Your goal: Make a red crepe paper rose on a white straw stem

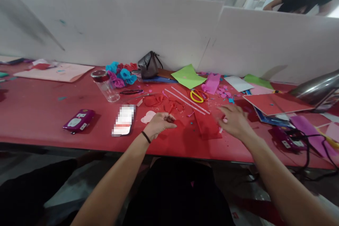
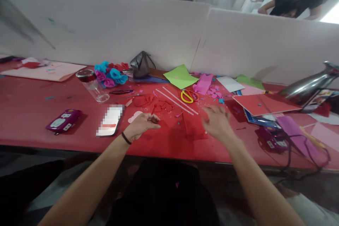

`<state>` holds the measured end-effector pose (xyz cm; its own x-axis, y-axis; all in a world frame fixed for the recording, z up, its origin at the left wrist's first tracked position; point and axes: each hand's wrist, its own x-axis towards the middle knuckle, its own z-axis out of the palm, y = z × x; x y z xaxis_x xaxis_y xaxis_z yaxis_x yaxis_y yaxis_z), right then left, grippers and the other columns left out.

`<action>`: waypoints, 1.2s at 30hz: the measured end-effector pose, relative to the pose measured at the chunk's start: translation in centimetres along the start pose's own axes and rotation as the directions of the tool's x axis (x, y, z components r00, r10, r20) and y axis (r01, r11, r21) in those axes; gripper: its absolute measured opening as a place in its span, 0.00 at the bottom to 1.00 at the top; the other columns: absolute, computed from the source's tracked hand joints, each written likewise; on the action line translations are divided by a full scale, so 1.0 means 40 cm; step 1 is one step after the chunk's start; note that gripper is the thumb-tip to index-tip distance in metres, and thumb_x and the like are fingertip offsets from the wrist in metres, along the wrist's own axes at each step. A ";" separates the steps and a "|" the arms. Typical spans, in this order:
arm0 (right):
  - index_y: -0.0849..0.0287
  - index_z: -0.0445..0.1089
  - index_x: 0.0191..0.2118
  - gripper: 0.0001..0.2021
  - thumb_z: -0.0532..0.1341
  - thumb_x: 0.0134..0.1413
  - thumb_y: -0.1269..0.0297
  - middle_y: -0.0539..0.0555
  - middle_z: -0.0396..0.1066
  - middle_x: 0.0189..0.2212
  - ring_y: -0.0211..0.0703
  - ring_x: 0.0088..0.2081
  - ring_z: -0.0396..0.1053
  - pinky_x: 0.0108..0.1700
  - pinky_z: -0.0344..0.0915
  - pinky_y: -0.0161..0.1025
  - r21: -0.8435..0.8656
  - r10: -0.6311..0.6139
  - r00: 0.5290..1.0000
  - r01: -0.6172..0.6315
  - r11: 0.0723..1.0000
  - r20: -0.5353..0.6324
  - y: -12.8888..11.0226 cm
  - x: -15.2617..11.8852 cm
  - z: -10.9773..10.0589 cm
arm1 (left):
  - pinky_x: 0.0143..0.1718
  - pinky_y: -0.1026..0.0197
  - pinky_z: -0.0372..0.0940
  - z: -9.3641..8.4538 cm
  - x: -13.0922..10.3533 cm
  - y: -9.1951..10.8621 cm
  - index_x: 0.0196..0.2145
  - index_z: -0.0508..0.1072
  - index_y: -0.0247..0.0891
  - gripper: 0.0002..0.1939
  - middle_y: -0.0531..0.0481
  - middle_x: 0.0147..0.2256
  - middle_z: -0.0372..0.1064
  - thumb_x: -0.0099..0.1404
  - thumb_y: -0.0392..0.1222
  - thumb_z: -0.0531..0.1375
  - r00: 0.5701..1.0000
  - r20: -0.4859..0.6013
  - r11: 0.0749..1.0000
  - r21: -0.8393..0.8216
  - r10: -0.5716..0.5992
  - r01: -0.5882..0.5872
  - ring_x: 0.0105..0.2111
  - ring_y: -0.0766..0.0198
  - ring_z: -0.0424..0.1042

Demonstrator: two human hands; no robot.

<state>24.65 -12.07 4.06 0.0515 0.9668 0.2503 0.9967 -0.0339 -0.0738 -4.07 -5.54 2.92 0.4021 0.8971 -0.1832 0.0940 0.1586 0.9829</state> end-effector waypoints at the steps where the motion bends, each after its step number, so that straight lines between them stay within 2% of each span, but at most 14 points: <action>1: 0.58 0.69 0.51 0.19 0.57 0.54 0.59 0.62 0.72 0.48 0.56 0.51 0.66 0.52 0.60 0.52 0.143 -0.068 0.998 0.065 0.988 0.012 -0.061 0.007 -0.013 | 0.31 0.64 0.62 0.006 0.002 -0.003 0.22 0.72 0.35 0.09 0.56 0.21 0.67 0.39 0.30 0.66 1.000 0.000 1.000 -0.017 0.000 0.000 0.25 0.70 0.66; 3: 0.57 0.71 0.49 0.19 0.57 0.53 0.56 0.58 0.73 0.47 0.51 0.50 0.68 0.52 0.61 0.47 0.393 -0.198 0.975 0.142 0.908 0.105 -0.177 0.026 -0.027 | 0.31 0.64 0.62 0.018 0.007 -0.008 0.23 0.72 0.35 0.10 0.55 0.22 0.67 0.39 0.31 0.66 1.000 0.009 0.998 -0.059 -0.002 0.002 0.25 0.69 0.66; 6: 0.56 0.76 0.39 0.12 0.58 0.51 0.61 0.54 0.77 0.38 0.46 0.41 0.73 0.44 0.64 0.40 0.541 -0.245 0.934 0.070 0.838 0.260 -0.283 0.057 -0.023 | 0.31 0.64 0.62 0.029 0.014 -0.015 0.23 0.71 0.34 0.11 0.55 0.22 0.67 0.38 0.32 0.67 0.999 0.036 0.994 -0.111 -0.010 0.014 0.24 0.70 0.65; 8: 0.56 0.76 0.31 0.09 0.58 0.49 0.64 0.52 0.78 0.31 0.44 0.34 0.73 0.37 0.63 0.37 0.538 -0.221 0.930 0.031 0.843 0.293 -0.301 0.078 -0.009 | 0.31 0.64 0.61 0.029 0.020 -0.018 0.22 0.71 0.34 0.12 0.55 0.22 0.67 0.37 0.33 0.68 0.999 0.043 0.993 -0.116 -0.015 0.020 0.24 0.70 0.65; 10: 0.57 0.76 0.26 0.08 0.58 0.46 0.66 0.50 0.76 0.25 0.42 0.29 0.71 0.32 0.60 0.35 0.549 -0.203 0.935 0.012 0.836 0.290 -0.291 0.099 0.007 | 0.31 0.64 0.61 0.024 0.029 -0.020 0.23 0.70 0.34 0.12 0.55 0.23 0.67 0.38 0.32 0.68 0.999 0.031 0.995 -0.102 -0.012 0.015 0.25 0.70 0.64; 13: 0.57 0.75 0.23 0.07 0.60 0.44 0.64 0.49 0.74 0.22 0.40 0.27 0.69 0.31 0.59 0.35 0.651 -0.076 0.970 -0.096 0.753 0.231 -0.260 0.136 0.032 | 0.29 0.66 0.59 0.017 0.053 -0.019 0.27 0.70 0.35 0.13 0.54 0.27 0.68 0.42 0.34 0.67 0.995 -0.071 0.995 -0.078 0.063 -0.068 0.24 0.71 0.62; 15: 0.57 0.76 0.24 0.08 0.61 0.42 0.60 0.48 0.74 0.22 0.40 0.27 0.69 0.32 0.60 0.35 0.774 0.150 0.978 -0.204 0.600 0.142 -0.245 0.167 0.050 | 0.26 0.67 0.57 0.015 0.075 -0.016 0.30 0.68 0.37 0.10 0.54 0.29 0.67 0.50 0.39 0.64 0.977 -0.156 0.982 -0.105 0.142 -0.159 0.23 0.73 0.59; 16: 0.57 0.76 0.24 0.08 0.62 0.40 0.59 0.48 0.74 0.22 0.39 0.27 0.69 0.33 0.61 0.35 0.843 0.277 0.955 -0.237 0.482 0.110 -0.242 0.184 0.060 | 0.25 0.67 0.56 0.015 0.088 -0.015 0.30 0.67 0.37 0.08 0.54 0.29 0.66 0.55 0.41 0.62 0.967 -0.186 0.970 -0.136 0.174 -0.201 0.22 0.73 0.57; 18: 0.57 0.76 0.24 0.09 0.65 0.36 0.58 0.48 0.74 0.21 0.38 0.26 0.69 0.32 0.62 0.35 0.949 0.474 0.872 -0.244 0.200 0.124 -0.246 0.216 0.081 | 0.23 0.68 0.54 0.016 0.116 -0.015 0.30 0.66 0.37 0.07 0.54 0.28 0.65 0.60 0.43 0.57 0.954 -0.208 0.944 -0.208 0.214 -0.257 0.20 0.74 0.55; 20: 0.58 0.75 0.22 0.09 0.67 0.31 0.59 0.47 0.73 0.19 0.36 0.24 0.68 0.30 0.63 0.34 0.976 0.552 0.808 -0.211 -0.056 0.206 -0.260 0.241 0.101 | 0.23 0.68 0.54 0.018 0.144 -0.017 0.29 0.66 0.37 0.07 0.55 0.27 0.64 0.60 0.43 0.57 0.949 -0.215 0.925 -0.253 0.232 -0.283 0.20 0.74 0.54; 21: 0.58 0.75 0.22 0.09 0.68 0.28 0.60 0.47 0.72 0.18 0.35 0.22 0.67 0.28 0.63 0.34 0.970 0.560 0.792 -0.194 -0.148 0.244 -0.268 0.250 0.110 | 0.24 0.68 0.54 0.018 0.157 -0.018 0.29 0.67 0.37 0.07 0.54 0.26 0.64 0.59 0.43 0.58 0.948 -0.218 0.920 -0.267 0.232 -0.287 0.20 0.74 0.55; 24: 0.59 0.74 0.21 0.12 0.71 0.23 0.60 0.47 0.71 0.17 0.34 0.20 0.65 0.25 0.61 0.33 0.938 0.564 0.764 -0.160 -0.307 0.315 -0.294 0.258 0.131 | 0.28 0.67 0.58 0.018 0.181 -0.024 0.29 0.70 0.36 0.08 0.53 0.24 0.66 0.56 0.44 0.61 0.955 -0.209 0.909 -0.317 0.212 -0.272 0.23 0.72 0.61; 27: 0.60 0.74 0.22 0.14 0.72 0.22 0.60 0.47 0.70 0.16 0.33 0.20 0.64 0.24 0.60 0.32 0.922 0.563 0.753 -0.150 -0.356 0.340 -0.310 0.250 0.138 | 0.33 0.66 0.61 0.017 0.186 -0.027 0.29 0.72 0.35 0.09 0.52 0.25 0.68 0.53 0.44 0.63 0.961 -0.199 0.889 -0.378 0.193 -0.257 0.28 0.70 0.66; 36: 0.58 0.73 0.23 0.12 0.70 0.29 0.57 0.45 0.68 0.18 0.33 0.21 0.61 0.28 0.62 0.35 0.954 0.524 0.820 -0.083 -0.288 0.230 -0.340 0.237 0.135 | 0.35 0.65 0.62 0.037 0.191 -0.041 0.28 0.72 0.35 0.12 0.52 0.26 0.69 0.51 0.47 0.64 0.973 -0.192 0.919 -0.345 0.127 -0.188 0.28 0.69 0.66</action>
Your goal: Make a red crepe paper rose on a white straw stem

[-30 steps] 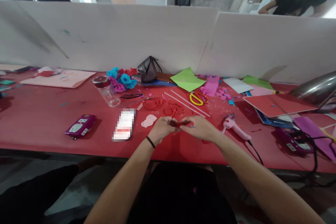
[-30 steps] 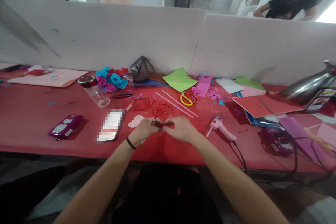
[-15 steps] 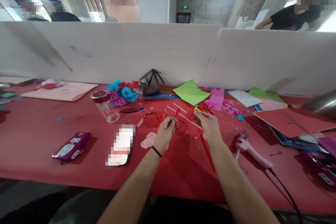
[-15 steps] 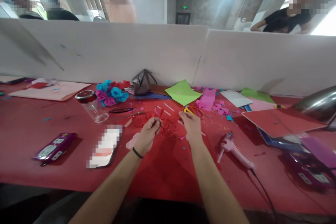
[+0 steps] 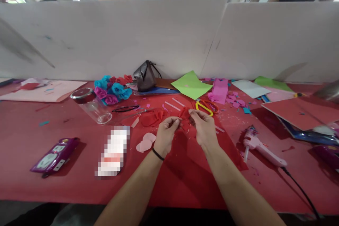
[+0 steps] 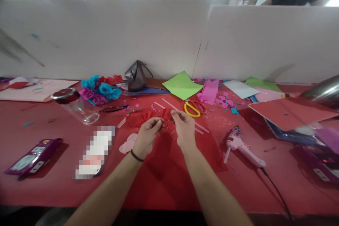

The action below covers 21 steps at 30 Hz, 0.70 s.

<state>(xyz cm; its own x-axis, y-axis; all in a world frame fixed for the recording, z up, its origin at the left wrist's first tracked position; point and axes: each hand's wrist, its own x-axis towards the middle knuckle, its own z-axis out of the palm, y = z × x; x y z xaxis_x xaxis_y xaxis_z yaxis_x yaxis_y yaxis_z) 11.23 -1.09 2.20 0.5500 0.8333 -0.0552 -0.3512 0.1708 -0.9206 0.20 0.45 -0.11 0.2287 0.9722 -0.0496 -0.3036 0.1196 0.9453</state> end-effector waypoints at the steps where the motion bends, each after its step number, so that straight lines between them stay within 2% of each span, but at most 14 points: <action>1: 0.58 0.73 0.22 0.12 0.70 0.30 0.57 0.45 0.68 0.18 0.32 0.21 0.60 0.28 0.61 0.35 -0.009 -0.006 1.000 0.006 1.000 -0.004 0.000 -0.001 0.000 | 0.35 0.65 0.62 0.001 0.000 -0.001 0.28 0.72 0.35 0.12 0.52 0.26 0.69 0.51 0.47 0.64 1.000 -0.003 1.000 0.002 -0.007 0.007 0.28 0.69 0.66; 5: 0.59 0.73 0.21 0.11 0.70 0.29 0.58 0.45 0.68 0.18 0.32 0.21 0.60 0.29 0.61 0.35 -0.004 -0.008 1.000 0.008 1.000 -0.010 -0.004 -0.005 -0.001 | 0.34 0.66 0.62 0.005 -0.001 0.001 0.26 0.71 0.36 0.11 0.53 0.25 0.68 0.50 0.45 0.65 0.999 0.002 0.999 -0.030 -0.033 0.033 0.27 0.70 0.66; 9: 0.58 0.73 0.22 0.10 0.69 0.31 0.59 0.45 0.68 0.18 0.33 0.22 0.61 0.29 0.61 0.35 -0.004 -0.003 0.999 0.004 1.000 0.032 -0.012 -0.013 0.002 | 0.36 0.66 0.62 0.009 -0.001 0.000 0.24 0.69 0.36 0.10 0.53 0.24 0.67 0.50 0.44 0.64 1.000 0.003 0.999 -0.011 -0.031 0.031 0.27 0.70 0.65; 21: 0.58 0.73 0.24 0.09 0.67 0.36 0.58 0.46 0.70 0.19 0.34 0.22 0.63 0.30 0.62 0.35 -0.031 -0.048 0.997 0.050 0.998 0.067 -0.009 -0.018 0.001 | 0.38 0.63 0.62 0.011 -0.001 -0.006 0.25 0.70 0.36 0.10 0.53 0.25 0.67 0.49 0.45 0.64 1.000 -0.003 1.000 -0.025 0.001 -0.001 0.28 0.68 0.66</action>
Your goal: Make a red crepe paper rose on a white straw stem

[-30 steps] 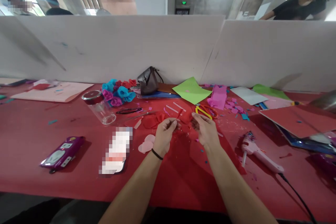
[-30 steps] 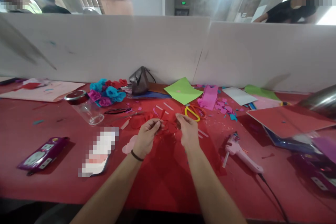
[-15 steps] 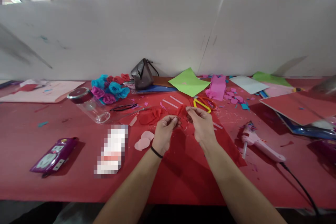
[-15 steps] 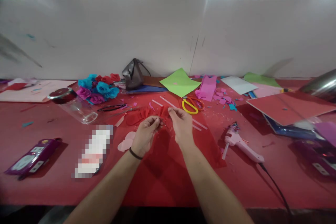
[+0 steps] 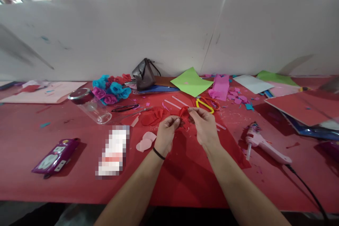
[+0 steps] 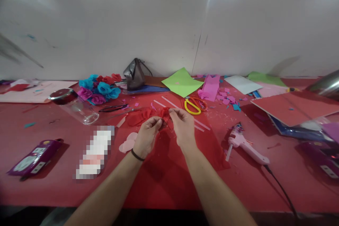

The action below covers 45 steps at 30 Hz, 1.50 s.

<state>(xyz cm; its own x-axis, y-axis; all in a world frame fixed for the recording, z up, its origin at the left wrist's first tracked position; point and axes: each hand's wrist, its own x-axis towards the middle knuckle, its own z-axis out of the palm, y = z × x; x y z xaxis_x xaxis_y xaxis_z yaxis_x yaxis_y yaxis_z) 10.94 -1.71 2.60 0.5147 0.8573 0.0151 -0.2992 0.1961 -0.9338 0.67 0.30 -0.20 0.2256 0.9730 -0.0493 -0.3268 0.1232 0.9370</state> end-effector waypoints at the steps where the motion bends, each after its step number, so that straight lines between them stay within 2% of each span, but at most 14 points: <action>1: 0.58 0.73 0.24 0.09 0.67 0.37 0.58 0.47 0.70 0.19 0.34 0.23 0.63 0.30 0.62 0.35 -0.010 -0.005 1.000 0.005 1.000 0.001 0.000 -0.001 0.000 | 0.38 0.63 0.62 0.000 0.000 0.000 0.25 0.70 0.36 0.10 0.52 0.25 0.68 0.49 0.45 0.65 1.000 -0.003 1.000 0.001 -0.001 0.001 0.28 0.68 0.66; 20: 0.59 0.73 0.26 0.13 0.66 0.40 0.54 0.49 0.70 0.20 0.36 0.24 0.64 0.30 0.62 0.35 -0.154 -0.081 0.996 0.076 0.985 -0.025 0.012 -0.002 -0.007 | 0.41 0.62 0.63 -0.005 0.001 -0.010 0.29 0.77 0.36 0.09 0.50 0.29 0.74 0.49 0.42 0.66 0.994 -0.099 0.997 0.055 0.055 -0.049 0.32 0.66 0.69; 25: 0.58 0.73 0.28 0.12 0.65 0.40 0.55 0.50 0.73 0.24 0.37 0.27 0.67 0.33 0.64 0.37 -0.138 -0.092 0.995 0.087 0.987 -0.036 0.014 0.000 -0.008 | 0.42 0.61 0.63 -0.004 -0.001 -0.010 0.28 0.78 0.37 0.09 0.50 0.30 0.75 0.48 0.42 0.67 0.994 -0.096 0.997 0.059 0.059 -0.053 0.33 0.65 0.70; 32: 0.58 0.72 0.32 0.11 0.64 0.42 0.58 0.48 0.71 0.24 0.37 0.26 0.66 0.32 0.63 0.37 -0.161 -0.115 0.993 0.108 0.981 -0.029 0.009 -0.002 -0.012 | 0.42 0.60 0.64 -0.005 -0.005 -0.004 0.33 0.78 0.36 0.12 0.48 0.33 0.76 0.48 0.39 0.67 0.993 -0.102 0.998 0.015 0.064 -0.063 0.34 0.65 0.72; 39: 0.57 0.70 0.37 0.11 0.62 0.43 0.64 0.51 0.74 0.29 0.41 0.32 0.71 0.38 0.65 0.40 -0.186 -0.161 0.984 0.171 0.968 0.071 0.002 -0.003 -0.020 | 0.42 0.61 0.65 -0.003 -0.011 0.002 0.30 0.79 0.37 0.08 0.48 0.33 0.77 0.49 0.38 0.65 0.990 -0.115 0.993 0.093 0.088 -0.077 0.34 0.63 0.72; 43: 0.57 0.67 0.43 0.17 0.62 0.43 0.65 0.51 0.73 0.30 0.41 0.33 0.70 0.39 0.64 0.41 -0.273 -0.169 0.975 0.203 0.941 0.143 0.000 -0.001 -0.028 | 0.41 0.61 0.65 0.000 -0.013 0.004 0.29 0.79 0.37 0.07 0.49 0.31 0.77 0.49 0.37 0.64 0.987 -0.122 0.992 0.083 0.106 -0.097 0.33 0.64 0.72; 45: 0.57 0.66 0.43 0.18 0.61 0.42 0.66 0.52 0.72 0.34 0.43 0.37 0.69 0.41 0.63 0.41 -0.326 -0.198 0.968 0.239 0.915 0.153 -0.001 0.000 -0.031 | 0.41 0.61 0.66 0.001 -0.013 0.004 0.28 0.79 0.36 0.07 0.49 0.30 0.77 0.48 0.37 0.65 0.984 -0.133 0.992 0.063 0.117 -0.109 0.32 0.64 0.73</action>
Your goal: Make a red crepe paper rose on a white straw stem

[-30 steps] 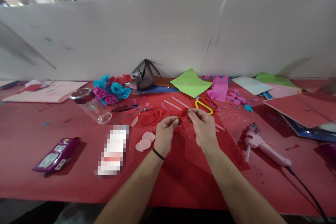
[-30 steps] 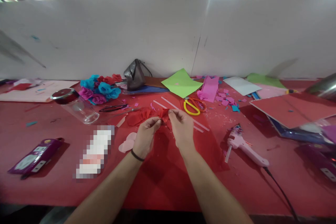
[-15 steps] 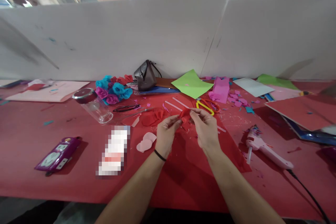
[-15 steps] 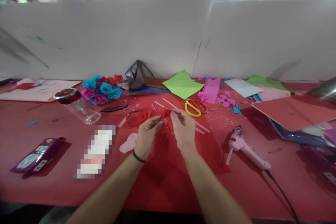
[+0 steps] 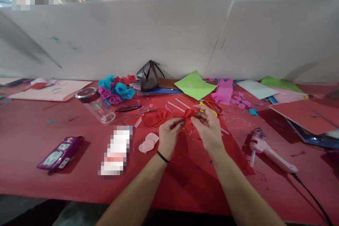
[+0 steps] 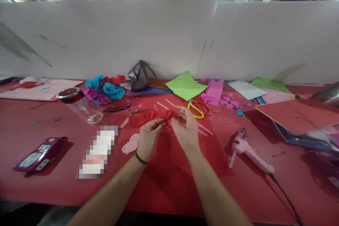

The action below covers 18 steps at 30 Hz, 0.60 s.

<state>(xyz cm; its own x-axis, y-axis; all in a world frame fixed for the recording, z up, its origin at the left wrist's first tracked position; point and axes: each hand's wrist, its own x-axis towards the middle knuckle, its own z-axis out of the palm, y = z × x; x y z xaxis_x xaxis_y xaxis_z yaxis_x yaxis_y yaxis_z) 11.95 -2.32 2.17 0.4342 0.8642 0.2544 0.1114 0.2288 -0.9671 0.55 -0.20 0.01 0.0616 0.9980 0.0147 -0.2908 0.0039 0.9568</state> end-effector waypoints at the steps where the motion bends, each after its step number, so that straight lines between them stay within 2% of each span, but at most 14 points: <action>1: 0.57 0.65 0.42 0.17 0.61 0.41 0.67 0.53 0.70 0.37 0.43 0.39 0.68 0.42 0.62 0.41 -0.026 -0.028 0.999 0.027 0.999 -0.039 0.001 0.000 -0.001 | 0.41 0.61 0.66 0.001 0.000 0.000 0.28 0.78 0.36 0.07 0.49 0.29 0.77 0.47 0.37 0.65 1.000 -0.010 1.000 -0.015 -0.001 0.001 0.32 0.64 0.73; 4: 0.56 0.64 0.36 0.13 0.59 0.39 0.67 0.52 0.66 0.38 0.43 0.41 0.65 0.42 0.60 0.40 -0.093 -0.106 0.969 0.087 0.992 -0.224 0.009 -0.007 -0.001 | 0.41 0.60 0.66 0.004 0.002 0.000 0.28 0.78 0.35 0.10 0.49 0.28 0.76 0.45 0.38 0.68 0.998 -0.041 0.993 -0.112 -0.038 0.033 0.31 0.65 0.73; 6: 0.56 0.63 0.33 0.10 0.58 0.39 0.67 0.51 0.65 0.34 0.42 0.37 0.64 0.39 0.60 0.39 -0.146 -0.086 0.966 0.051 0.988 -0.245 0.018 -0.018 0.007 | 0.41 0.59 0.66 0.003 0.005 0.001 0.29 0.77 0.34 0.13 0.48 0.28 0.76 0.43 0.39 0.70 0.995 -0.051 0.973 -0.221 -0.085 0.072 0.31 0.65 0.73; 9: 0.57 0.66 0.32 0.09 0.58 0.40 0.67 0.51 0.68 0.31 0.43 0.34 0.65 0.37 0.61 0.40 -0.244 0.005 0.998 -0.019 0.970 -0.059 0.032 -0.035 0.026 | 0.42 0.57 0.66 0.000 0.009 0.003 0.30 0.76 0.34 0.18 0.48 0.30 0.75 0.40 0.40 0.72 0.985 -0.053 0.929 -0.346 -0.162 0.134 0.31 0.64 0.74; 11: 0.58 0.69 0.34 0.10 0.59 0.42 0.65 0.53 0.72 0.33 0.44 0.35 0.67 0.40 0.62 0.41 -0.281 0.030 0.998 -0.013 0.960 0.054 0.040 -0.041 0.038 | 0.41 0.58 0.67 -0.002 0.011 0.004 0.30 0.75 0.33 0.19 0.47 0.31 0.75 0.39 0.40 0.72 0.981 -0.055 0.917 -0.370 -0.184 0.152 0.32 0.63 0.74; 14: 0.58 0.72 0.36 0.10 0.59 0.46 0.63 0.54 0.74 0.35 0.45 0.36 0.69 0.42 0.63 0.42 -0.300 0.021 0.992 0.017 0.954 0.124 0.053 -0.039 0.043 | 0.39 0.59 0.66 0.000 0.011 0.003 0.29 0.76 0.33 0.18 0.47 0.32 0.74 0.38 0.38 0.73 0.982 -0.044 0.914 -0.375 -0.186 0.157 0.33 0.64 0.73; 18: 0.58 0.75 0.32 0.10 0.57 0.50 0.63 0.53 0.75 0.31 0.44 0.32 0.69 0.38 0.64 0.39 -0.285 0.021 0.979 0.039 0.958 0.205 0.067 -0.031 0.036 | 0.40 0.61 0.66 0.005 0.006 0.002 0.28 0.77 0.33 0.17 0.48 0.33 0.74 0.37 0.37 0.73 0.984 -0.033 0.914 -0.376 -0.175 0.150 0.32 0.66 0.72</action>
<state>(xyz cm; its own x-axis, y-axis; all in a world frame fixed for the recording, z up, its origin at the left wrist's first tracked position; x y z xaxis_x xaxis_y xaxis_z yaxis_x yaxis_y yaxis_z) 10.43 -2.13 -0.73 0.2443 0.9422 0.2292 0.3780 0.1251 -0.9173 0.72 0.03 0.16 0.0796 0.9835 -0.1624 -0.6160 0.1766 0.7677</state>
